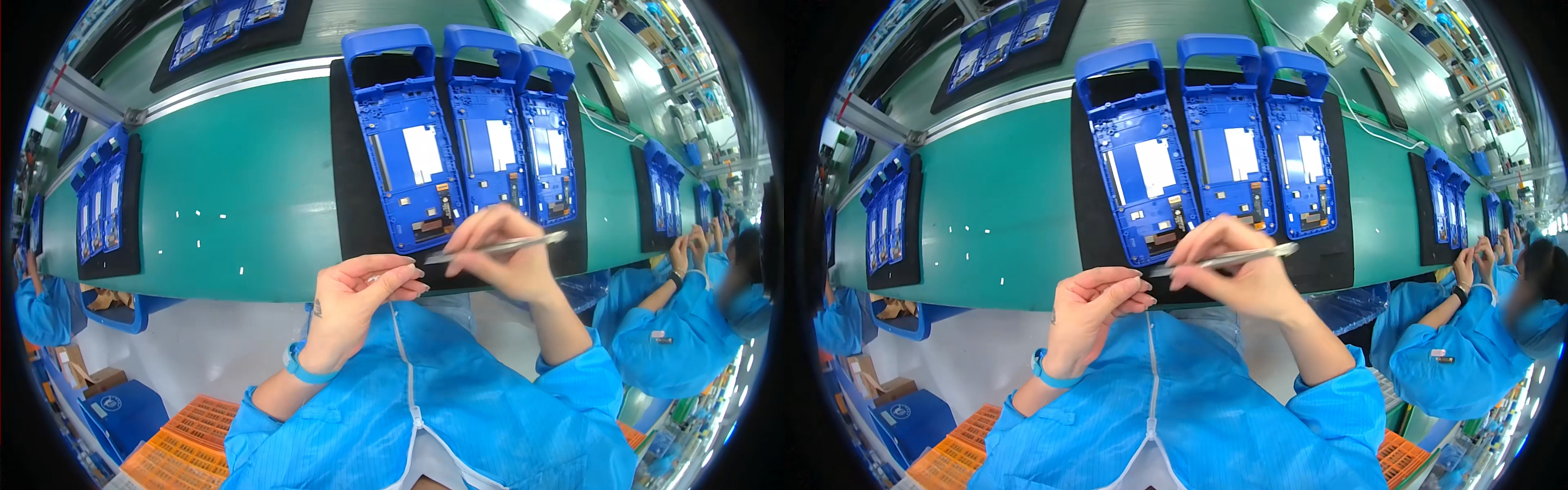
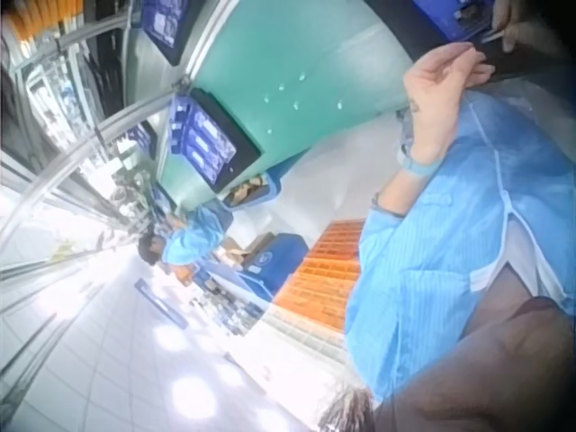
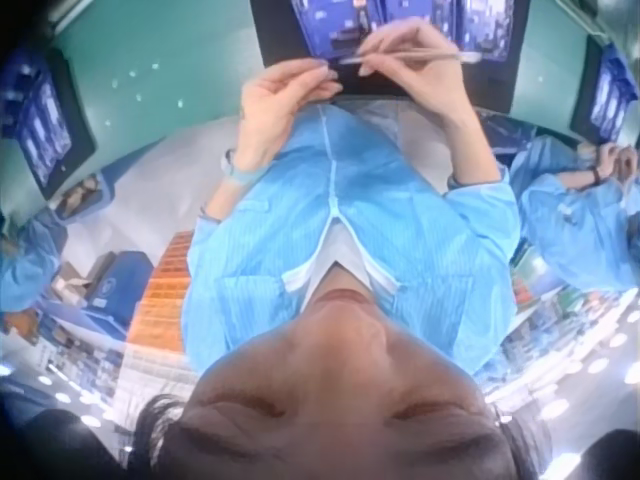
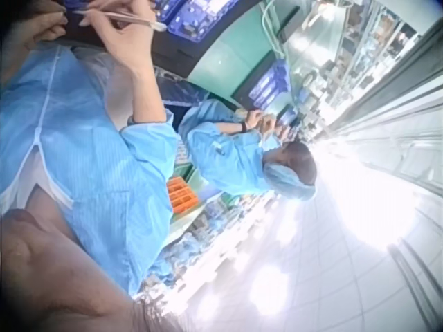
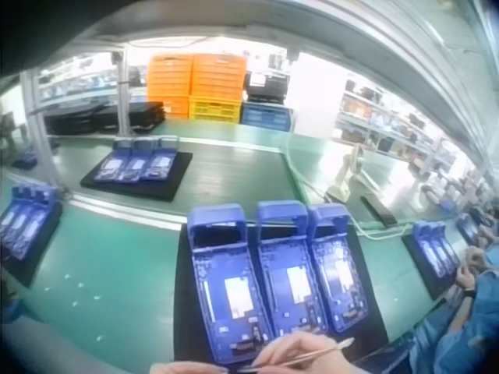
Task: Assembling small electronic components into blue plastic casings on a factory assembly line using precision tools.
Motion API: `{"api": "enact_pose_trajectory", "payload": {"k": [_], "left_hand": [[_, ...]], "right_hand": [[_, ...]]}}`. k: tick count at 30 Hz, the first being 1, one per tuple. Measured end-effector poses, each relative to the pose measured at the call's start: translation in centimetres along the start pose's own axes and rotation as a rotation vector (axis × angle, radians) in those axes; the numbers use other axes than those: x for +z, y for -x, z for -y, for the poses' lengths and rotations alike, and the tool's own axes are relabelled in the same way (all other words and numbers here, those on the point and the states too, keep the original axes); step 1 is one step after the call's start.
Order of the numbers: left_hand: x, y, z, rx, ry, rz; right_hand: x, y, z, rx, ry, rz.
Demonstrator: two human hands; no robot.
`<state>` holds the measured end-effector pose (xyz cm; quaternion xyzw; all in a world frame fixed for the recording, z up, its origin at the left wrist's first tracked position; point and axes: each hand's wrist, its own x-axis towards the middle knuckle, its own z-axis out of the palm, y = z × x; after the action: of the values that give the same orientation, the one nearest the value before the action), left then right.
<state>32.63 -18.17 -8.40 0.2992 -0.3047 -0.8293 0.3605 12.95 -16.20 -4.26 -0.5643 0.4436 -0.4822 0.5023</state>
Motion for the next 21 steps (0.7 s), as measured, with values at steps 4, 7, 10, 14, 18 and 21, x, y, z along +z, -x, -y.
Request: {"api": "enact_pose_trajectory", "payload": {"k": [4, 7, 10, 14, 18, 21], "left_hand": [[1.3, -0.5, 0.0, -0.049, -0.017, 0.029], [2.6, -1.2, 0.4, -0.070, -0.017, 0.059], [3.3, -1.9, 0.5, -0.068, -0.030, 0.065], [3.4, -2.0, 0.7, -0.060, -0.058, 0.051], [3.5, -2.1, 0.7, -0.068, -0.064, 0.046], [3.5, -2.2, 0.7, -0.071, -0.074, 0.048]], "right_hand": [[-2.6, 0.1, 0.1, -0.006, 0.240, -0.216], [-2.9, 0.1, -0.3, 0.002, 0.211, -0.179], [-2.9, -0.1, -0.6, -0.006, 0.211, -0.179], [-2.9, -0.2, -0.7, -0.032, 0.225, -0.191], [-3.2, -0.3, -0.9, -0.037, 0.217, -0.190], [-3.5, -0.3, -0.8, -0.017, 0.215, -0.153]]}}
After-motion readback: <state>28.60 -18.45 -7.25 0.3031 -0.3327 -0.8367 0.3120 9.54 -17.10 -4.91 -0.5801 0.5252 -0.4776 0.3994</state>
